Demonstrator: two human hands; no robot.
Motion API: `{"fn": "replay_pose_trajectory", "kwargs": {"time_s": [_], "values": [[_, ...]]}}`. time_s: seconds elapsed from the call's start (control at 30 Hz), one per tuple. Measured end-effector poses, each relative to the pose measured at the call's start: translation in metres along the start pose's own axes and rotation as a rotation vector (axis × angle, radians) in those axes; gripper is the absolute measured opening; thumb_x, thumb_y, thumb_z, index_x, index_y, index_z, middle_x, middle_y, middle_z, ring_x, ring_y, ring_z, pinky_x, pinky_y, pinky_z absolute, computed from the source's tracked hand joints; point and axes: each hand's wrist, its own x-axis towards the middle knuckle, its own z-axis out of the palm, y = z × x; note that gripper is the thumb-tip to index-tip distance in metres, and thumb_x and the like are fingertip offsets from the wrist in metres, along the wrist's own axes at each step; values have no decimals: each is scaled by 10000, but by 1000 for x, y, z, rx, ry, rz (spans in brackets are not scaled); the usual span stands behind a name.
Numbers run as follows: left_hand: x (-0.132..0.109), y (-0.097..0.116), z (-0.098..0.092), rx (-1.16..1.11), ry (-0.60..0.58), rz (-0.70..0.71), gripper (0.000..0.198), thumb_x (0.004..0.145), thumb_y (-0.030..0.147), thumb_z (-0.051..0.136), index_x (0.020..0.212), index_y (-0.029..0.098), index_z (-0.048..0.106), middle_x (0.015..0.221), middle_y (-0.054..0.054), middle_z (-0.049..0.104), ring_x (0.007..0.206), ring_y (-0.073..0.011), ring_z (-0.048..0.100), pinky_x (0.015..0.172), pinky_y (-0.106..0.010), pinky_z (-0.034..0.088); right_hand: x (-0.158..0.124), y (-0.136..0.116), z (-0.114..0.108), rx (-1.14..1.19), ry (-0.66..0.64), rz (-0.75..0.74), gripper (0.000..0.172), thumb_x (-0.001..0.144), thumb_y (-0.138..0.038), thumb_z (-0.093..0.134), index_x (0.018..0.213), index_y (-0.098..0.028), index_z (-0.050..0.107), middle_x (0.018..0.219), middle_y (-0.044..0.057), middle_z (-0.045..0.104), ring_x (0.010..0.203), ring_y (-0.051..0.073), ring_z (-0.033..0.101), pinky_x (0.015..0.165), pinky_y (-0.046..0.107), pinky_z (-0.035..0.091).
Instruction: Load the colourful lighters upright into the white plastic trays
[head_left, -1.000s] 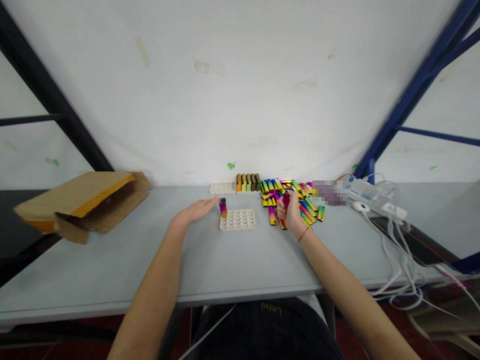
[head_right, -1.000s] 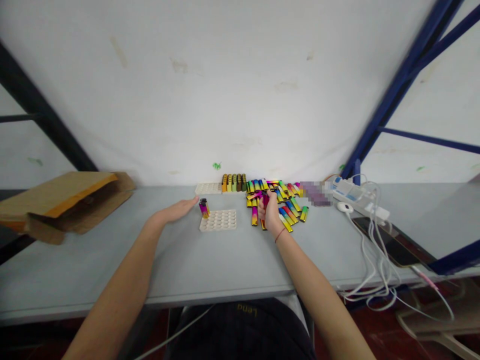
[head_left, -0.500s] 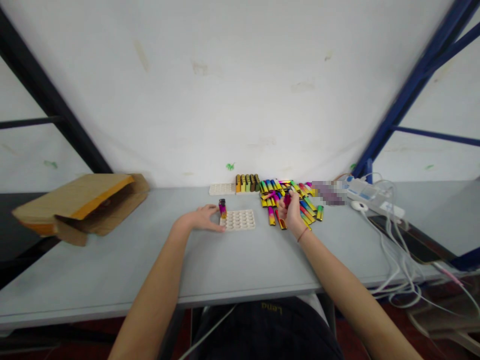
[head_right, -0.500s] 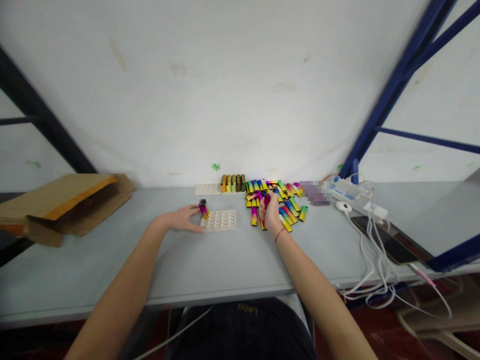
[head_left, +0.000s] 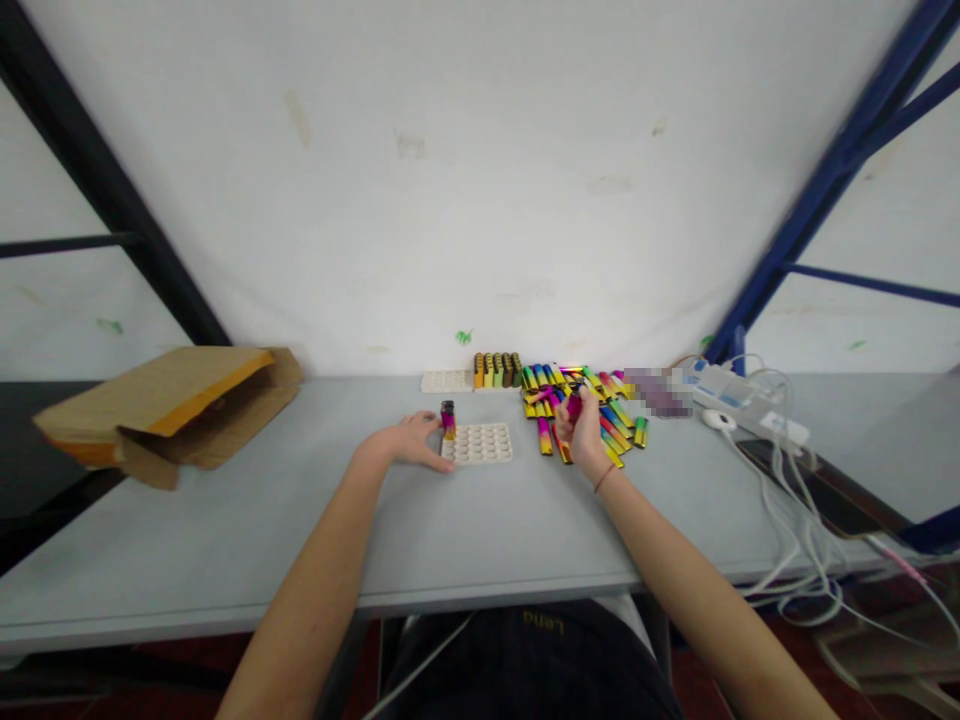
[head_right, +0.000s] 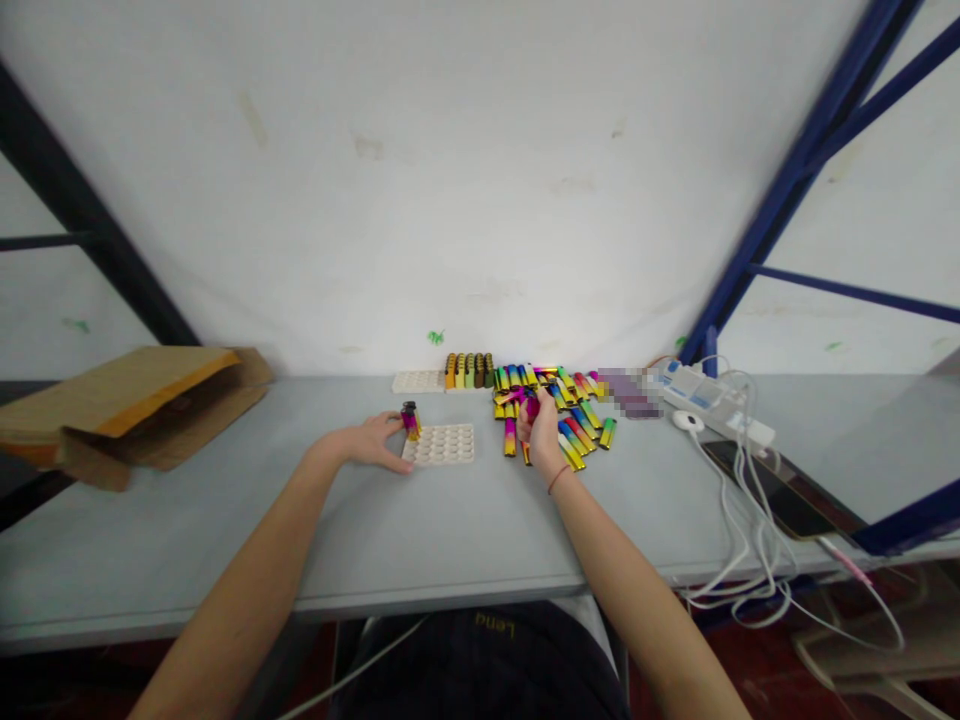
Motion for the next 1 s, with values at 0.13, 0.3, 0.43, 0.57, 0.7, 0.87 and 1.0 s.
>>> {"fn": "replay_pose_trajectory", "kwargs": {"time_s": [0.13, 0.3, 0.43, 0.57, 0.7, 0.87, 1.0], "values": [[1, 3, 2, -6, 14, 17, 1161, 540, 801, 660, 1503, 199, 419, 1611, -165, 319, 1453, -399, 301, 1160, -455, 292, -5, 2, 3, 6, -71, 16, 690, 755, -884, 366, 523, -236, 325, 411, -64, 221, 353, 77, 175, 344, 234, 136], [4, 11, 6, -39, 54, 70, 1125, 572, 781, 648, 1485, 159, 434, 1594, -187, 334, 1441, -387, 325, 1166, -438, 287, -10, 3, 8, -5, -153, 32, 709, 762, -908, 308, 547, -235, 359, 438, -54, 265, 363, 82, 217, 339, 236, 173], [4, 16, 8, -54, 74, 95, 1086, 578, 787, 646, 1458, 177, 467, 1567, -173, 379, 1424, -386, 347, 1156, -447, 306, -9, 5, 10, 10, -183, 63, 662, 801, -843, 343, 549, -231, 368, 434, -47, 295, 365, 81, 237, 339, 226, 180], [4, 18, 9, -62, 88, 87, 1078, 579, 786, 652, 1448, 172, 481, 1552, -176, 395, 1404, -390, 371, 1152, -440, 312, -9, 7, 12, 4, -193, 70, 602, 815, -763, 424, 549, -225, 380, 431, -53, 301, 369, 71, 230, 349, 215, 172], [3, 18, 8, -54, 75, 81, 1104, 597, 790, 636, 1467, 136, 452, 1564, -204, 361, 1413, -394, 354, 1158, -441, 300, -10, 9, 12, -5, -204, 57, 586, 812, -751, 435, 557, -225, 387, 428, -59, 297, 370, 69, 225, 355, 216, 168], [4, 20, 9, -63, 80, 84, 1108, 596, 802, 634, 1468, 143, 452, 1561, -198, 371, 1409, -398, 361, 1157, -443, 306, -11, 14, 8, -51, -214, 19, 545, 819, -747, 387, 667, -226, 440, 472, -60, 352, 381, 84, 255, 368, 228, 171], [6, 26, 12, -43, 106, 118, 1089, 629, 797, 622, 1470, 129, 446, 1566, -206, 357, 1414, -398, 352, 1159, -447, 303, -14, 16, 10, -211, -241, -108, 276, 845, -494, 518, 812, -245, 403, 583, -74, 450, 476, 106, 375, 438, 216, 282]]}}
